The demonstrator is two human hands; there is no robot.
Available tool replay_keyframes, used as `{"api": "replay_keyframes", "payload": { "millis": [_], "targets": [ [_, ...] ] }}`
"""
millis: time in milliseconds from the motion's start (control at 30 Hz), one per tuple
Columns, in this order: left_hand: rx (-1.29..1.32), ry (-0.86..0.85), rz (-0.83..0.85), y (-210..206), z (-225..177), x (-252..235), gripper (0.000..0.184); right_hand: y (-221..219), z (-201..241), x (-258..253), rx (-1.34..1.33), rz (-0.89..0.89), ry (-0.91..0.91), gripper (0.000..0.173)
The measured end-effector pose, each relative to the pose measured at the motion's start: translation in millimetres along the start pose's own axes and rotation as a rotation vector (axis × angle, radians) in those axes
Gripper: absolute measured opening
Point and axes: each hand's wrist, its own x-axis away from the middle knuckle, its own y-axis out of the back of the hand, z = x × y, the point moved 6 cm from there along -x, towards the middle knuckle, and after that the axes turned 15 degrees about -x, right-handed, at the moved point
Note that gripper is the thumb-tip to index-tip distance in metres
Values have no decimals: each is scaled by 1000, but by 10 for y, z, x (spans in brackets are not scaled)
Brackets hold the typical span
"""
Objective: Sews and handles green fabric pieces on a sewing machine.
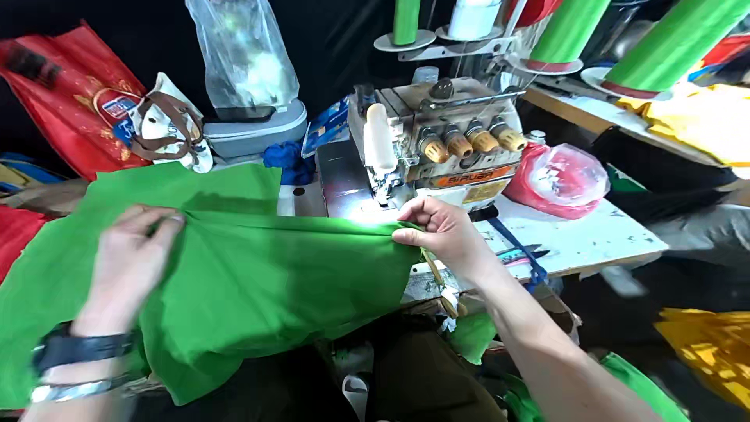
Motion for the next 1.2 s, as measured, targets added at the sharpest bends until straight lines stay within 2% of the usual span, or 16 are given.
{"api": "replay_keyframes", "payload": {
  "millis": [100,200,300,400,467,567,633,700,767,833,967,1067,1200],
  "targets": [
    [-129,-195,-109,-296,-665,96,34,-96,31,35,157,-125,52,14],
    [61,-403,-117,-556,-1589,398,31,-148,62,109,243,-142,82,7],
    [209,-506,-110,-741,-2101,517,30,-178,109,109,265,-148,138,8],
    [321,-498,-37,-773,-2209,407,22,-153,93,93,187,-177,175,19],
    [409,-458,60,-737,-2191,312,16,-98,4,123,77,-194,97,31],
    [442,-405,161,-719,-2187,216,15,-145,-215,284,-145,-142,-45,33],
    [440,-406,165,-711,-2219,173,17,-255,-383,445,-269,-121,-99,49],
    [459,-410,148,-706,-2244,127,18,-344,-462,577,-318,-124,-83,45],
    [438,-399,114,-703,-2245,78,17,-359,-412,635,-320,-145,17,38],
    [298,-372,45,-721,-2216,44,13,-307,-351,640,-290,-208,86,35],
    [-4,-368,-62,-801,-2186,78,19,-288,-529,672,-321,-255,-21,37],
    [-29,-423,-135,-757,-2279,139,13,-333,-595,734,-362,-205,-28,37],
    [-2,-485,-52,-696,-2507,211,17,-316,-572,759,-325,-175,-28,27]
  ]
}}
